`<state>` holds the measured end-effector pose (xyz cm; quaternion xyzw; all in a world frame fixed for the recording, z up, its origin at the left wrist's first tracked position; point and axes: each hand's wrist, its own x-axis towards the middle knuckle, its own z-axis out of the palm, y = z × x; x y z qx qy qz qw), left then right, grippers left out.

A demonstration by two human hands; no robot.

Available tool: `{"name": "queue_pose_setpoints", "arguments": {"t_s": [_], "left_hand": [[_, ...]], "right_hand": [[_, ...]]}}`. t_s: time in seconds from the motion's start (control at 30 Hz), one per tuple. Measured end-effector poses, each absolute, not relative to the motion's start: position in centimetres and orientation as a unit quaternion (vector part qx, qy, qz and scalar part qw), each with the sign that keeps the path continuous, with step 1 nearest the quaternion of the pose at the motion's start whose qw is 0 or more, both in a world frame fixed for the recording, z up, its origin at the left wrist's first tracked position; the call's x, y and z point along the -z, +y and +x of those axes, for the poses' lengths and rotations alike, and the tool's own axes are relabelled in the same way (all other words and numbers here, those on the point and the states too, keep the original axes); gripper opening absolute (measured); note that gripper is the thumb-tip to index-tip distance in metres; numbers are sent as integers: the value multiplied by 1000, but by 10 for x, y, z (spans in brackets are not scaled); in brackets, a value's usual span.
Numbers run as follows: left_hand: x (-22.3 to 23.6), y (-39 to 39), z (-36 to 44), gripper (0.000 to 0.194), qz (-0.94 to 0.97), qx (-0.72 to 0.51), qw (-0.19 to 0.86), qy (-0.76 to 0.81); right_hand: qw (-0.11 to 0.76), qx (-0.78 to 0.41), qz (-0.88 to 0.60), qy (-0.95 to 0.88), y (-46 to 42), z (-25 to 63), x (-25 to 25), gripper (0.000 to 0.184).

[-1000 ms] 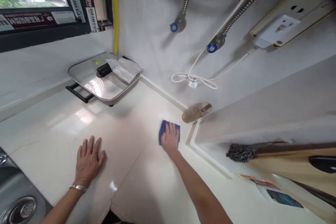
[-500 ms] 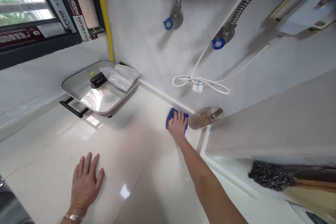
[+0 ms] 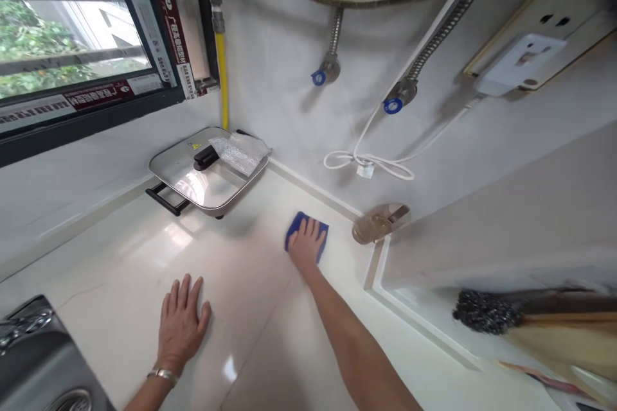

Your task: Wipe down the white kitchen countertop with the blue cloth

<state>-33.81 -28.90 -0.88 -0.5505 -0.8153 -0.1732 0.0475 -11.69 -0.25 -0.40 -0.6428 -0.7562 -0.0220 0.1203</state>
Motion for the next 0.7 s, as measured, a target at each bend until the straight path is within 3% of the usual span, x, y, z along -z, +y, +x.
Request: {"name": "queue_pose_setpoints", "arguments": {"t_s": [0.27,0.53,0.7], "left_hand": [[5,-290,-338,58,-547,176,50,-817],[6,-291,-337,58,-544,184,46,-817],[8,-293,-338,57,-552,180,56,-812]], "right_hand": [[85,-36,-519,-850,-77,-129,-12,62],[126,-76,-360,-921,-203,-93,1,69],[105,-96,-289,-947,-179,-80,5,67]]}}
